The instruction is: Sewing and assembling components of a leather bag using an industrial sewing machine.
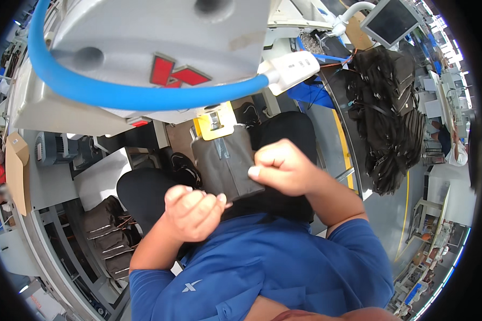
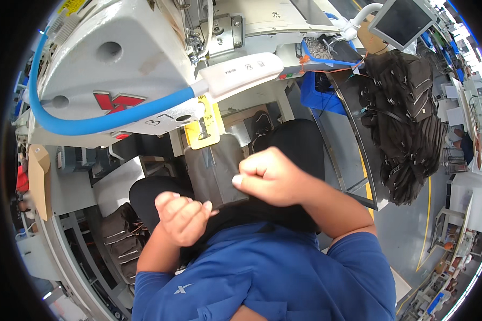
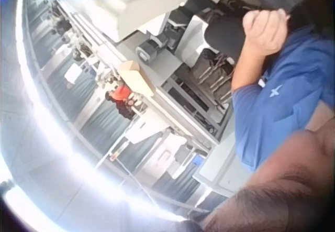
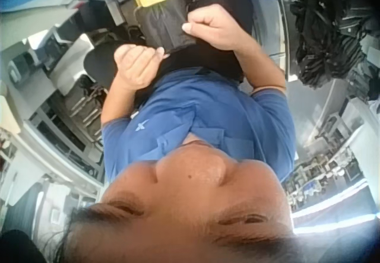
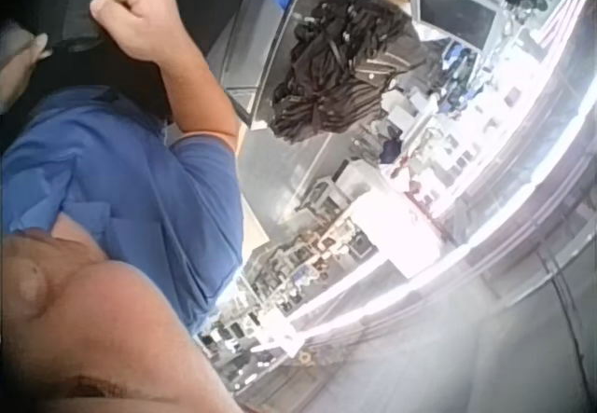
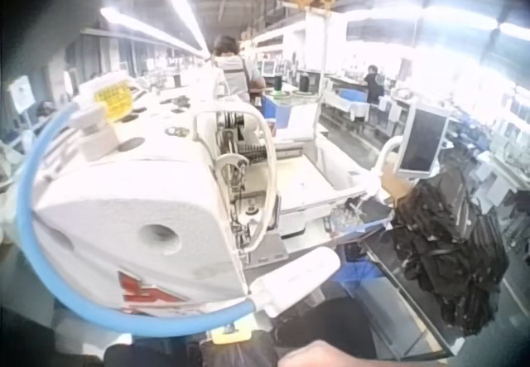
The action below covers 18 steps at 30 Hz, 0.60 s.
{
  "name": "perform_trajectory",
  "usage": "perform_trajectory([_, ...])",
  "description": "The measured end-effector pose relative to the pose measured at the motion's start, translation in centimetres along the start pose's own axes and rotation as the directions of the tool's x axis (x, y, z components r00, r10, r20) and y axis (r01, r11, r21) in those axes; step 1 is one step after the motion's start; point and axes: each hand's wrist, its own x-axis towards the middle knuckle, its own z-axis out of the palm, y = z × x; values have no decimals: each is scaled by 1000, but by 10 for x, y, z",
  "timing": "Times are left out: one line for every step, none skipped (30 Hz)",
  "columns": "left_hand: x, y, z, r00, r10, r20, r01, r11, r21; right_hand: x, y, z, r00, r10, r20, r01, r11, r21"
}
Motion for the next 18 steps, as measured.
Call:
perform_trajectory([-2,3,-3,999,44,27,-44,999,1,5,0,-6,982,171,-82,-158,978,139])
perform_trajectory([-2,9,-7,998,56,29,-56,998,8,17,16,-22,967,108,-232,-100,994,47])
perform_trajectory([0,13,-10,997,74,36,-73,997,-11,32,43,-43,893,143,-427,-196,977,-82])
perform_trajectory([-1,18,-14,995,84,51,-83,996,-21,53,58,-63,803,3,-596,-268,895,-357])
perform_trajectory([1,24,-16,993,97,64,-93,993,-75,70,103,-99,756,-326,-568,-262,644,-719])
perform_trajectory([1,27,-18,989,121,91,-108,984,-138,88,117,-126,813,-212,-543,-378,517,-768])
perform_trajectory([4,29,-17,986,124,109,-97,969,-225,96,147,-157,821,-279,-497,-390,361,-847])
perform_trajectory([5,31,-18,984,114,137,-69,953,-296,106,149,-165,808,-285,-516,-454,256,-853])
perform_trajectory([5,34,-18,987,100,128,-49,935,-351,114,150,-171,793,-293,-534,-515,146,-845])
perform_trajectory([5,36,-18,987,96,132,-44,936,-350,117,162,-185,727,-374,-576,-551,182,-814])
perform_trajectory([3,38,-19,988,95,119,-46,929,-367,126,142,-182,791,-114,-601,-585,145,-798])
perform_trajectory([0,40,-19,990,94,106,-46,923,-383,134,121,-179,793,155,-589,-605,94,-791])
perform_trajectory([-1,41,-18,992,90,82,-51,917,-395,130,125,-184,759,95,-644,-651,122,-750])
perform_trajectory([-2,41,-17,993,80,90,-39,921,-387,127,131,-193,720,37,-693,-689,156,-708])
perform_trajectory([-3,42,-16,994,82,69,-48,916,-397,125,142,-196,633,-13,-774,-716,370,-592])
perform_trajectory([-5,43,-15,996,78,49,-51,912,-407,123,143,-199,632,-37,-774,-730,309,-610])
perform_trajectory([-7,45,-15,996,70,59,-40,912,-407,119,148,-199,652,-160,-741,-710,213,-671])
perform_trajectory([-7,46,-14,997,51,66,-21,916,-400,117,154,-198,670,-279,-688,-690,109,-716])
